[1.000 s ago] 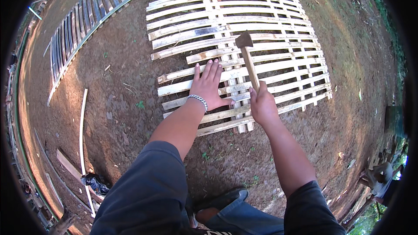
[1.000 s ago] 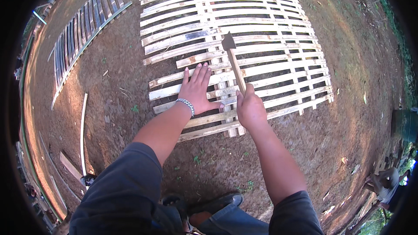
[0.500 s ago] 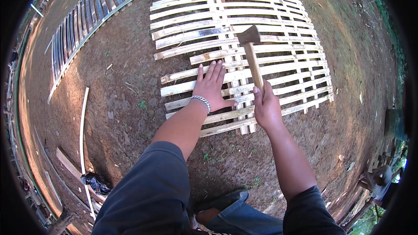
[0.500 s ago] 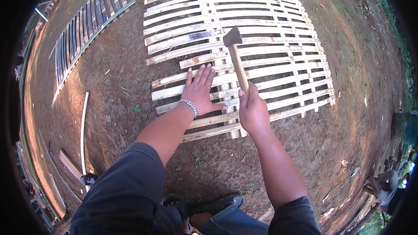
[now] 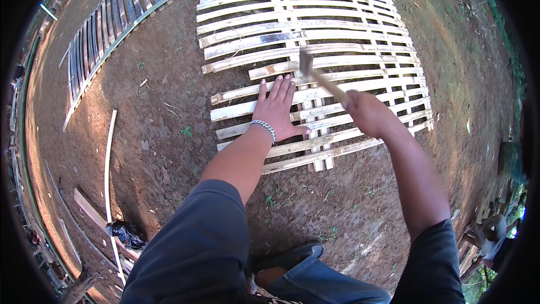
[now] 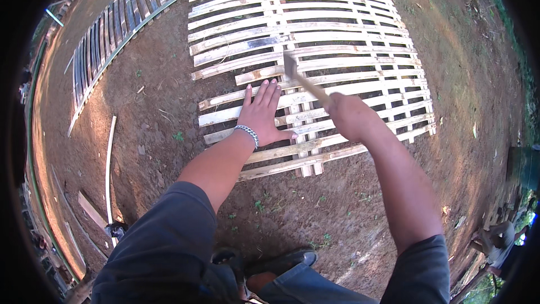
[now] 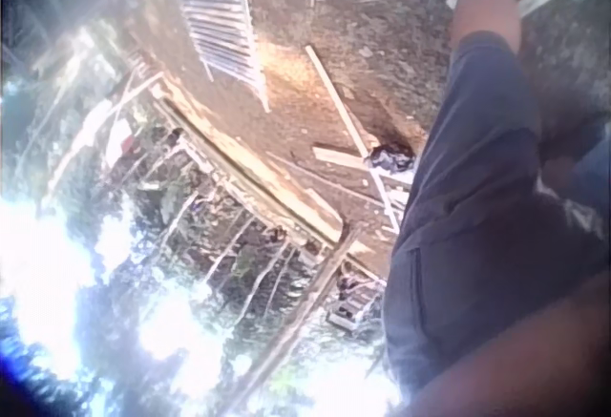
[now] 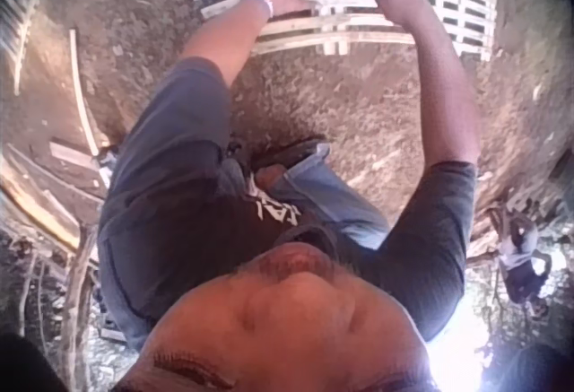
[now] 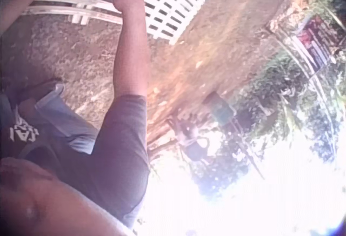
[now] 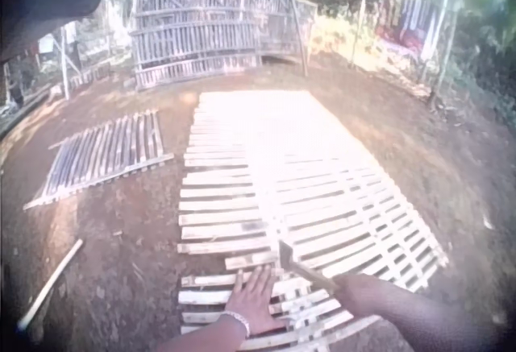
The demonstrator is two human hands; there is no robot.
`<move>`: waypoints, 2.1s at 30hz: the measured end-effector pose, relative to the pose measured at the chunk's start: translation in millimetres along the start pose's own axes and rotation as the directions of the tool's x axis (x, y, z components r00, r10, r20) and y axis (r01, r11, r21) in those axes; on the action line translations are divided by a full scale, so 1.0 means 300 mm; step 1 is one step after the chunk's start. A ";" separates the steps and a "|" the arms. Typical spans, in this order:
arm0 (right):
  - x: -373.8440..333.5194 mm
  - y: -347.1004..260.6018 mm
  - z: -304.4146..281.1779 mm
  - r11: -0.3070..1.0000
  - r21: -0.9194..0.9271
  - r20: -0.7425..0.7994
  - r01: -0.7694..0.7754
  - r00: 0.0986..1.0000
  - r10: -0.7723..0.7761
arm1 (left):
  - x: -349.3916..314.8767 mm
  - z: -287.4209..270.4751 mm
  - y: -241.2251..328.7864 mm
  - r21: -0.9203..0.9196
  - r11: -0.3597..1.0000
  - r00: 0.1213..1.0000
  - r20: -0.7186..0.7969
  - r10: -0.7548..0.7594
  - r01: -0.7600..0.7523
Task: The person uses a hammer to drive nails into a bamboo lattice structure laid on the ground. They position bamboo strips and secure them to the frame, working methodically along the length of the structure.
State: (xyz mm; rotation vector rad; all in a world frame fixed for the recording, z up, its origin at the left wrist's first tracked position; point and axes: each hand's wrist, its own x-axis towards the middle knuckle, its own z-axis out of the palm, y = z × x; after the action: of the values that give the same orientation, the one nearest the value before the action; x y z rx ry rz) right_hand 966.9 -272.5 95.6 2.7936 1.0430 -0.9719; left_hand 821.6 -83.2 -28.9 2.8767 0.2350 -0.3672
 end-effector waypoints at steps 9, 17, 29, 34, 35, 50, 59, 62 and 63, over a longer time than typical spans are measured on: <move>-0.002 -0.078 0.004 0.975 0.179 -0.150 -0.136 0.975 0.163 | -0.004 0.010 -0.009 0.029 1.000 1.000 0.021 -0.005 0.004; -0.036 -0.138 0.103 0.890 0.456 -0.448 0.001 0.865 0.228 | -0.012 0.010 -0.020 -0.032 0.999 1.000 -0.011 -0.004 0.004; -0.070 -0.036 0.313 0.974 0.186 -0.174 -0.126 0.972 0.158 | 0.004 0.011 -0.012 -0.007 1.000 1.000 -0.020 0.005 -0.005; -0.094 -0.138 0.234 0.790 0.605 -0.291 -0.105 0.894 0.342 | -0.007 0.017 -0.019 -0.010 1.000 0.999 -0.032 -0.007 0.007; -0.096 -0.137 0.272 0.772 0.622 -0.273 -0.127 0.890 0.366 | -0.004 0.018 -0.014 -0.017 1.000 0.999 -0.033 -0.004 0.004; -0.090 -0.084 0.299 0.825 0.508 -0.043 -0.249 0.949 0.313 | -0.019 0.018 -0.011 0.022 1.000 1.000 0.003 -0.013 0.013; -0.033 -0.059 0.435 0.843 0.485 -0.126 -0.230 0.936 0.328 | 0.061 -0.077 0.005 0.124 0.992 1.000 -0.012 0.012 -0.011; -0.034 -0.064 0.420 0.830 0.522 -0.131 -0.196 0.943 0.305 | 0.095 -0.044 -0.027 0.115 0.993 0.994 -0.105 0.022 -0.009; -0.033 -0.054 0.403 0.822 0.539 -0.130 -0.183 0.946 0.296 | 0.102 -0.034 -0.030 0.098 0.995 0.996 -0.092 0.000 0.009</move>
State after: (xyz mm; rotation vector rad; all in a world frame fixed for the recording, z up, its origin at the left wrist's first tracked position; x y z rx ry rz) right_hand 885.0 -291.4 6.8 3.4204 0.4444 -1.0793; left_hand 851.6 -68.0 -29.4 2.9941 0.2466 -0.2542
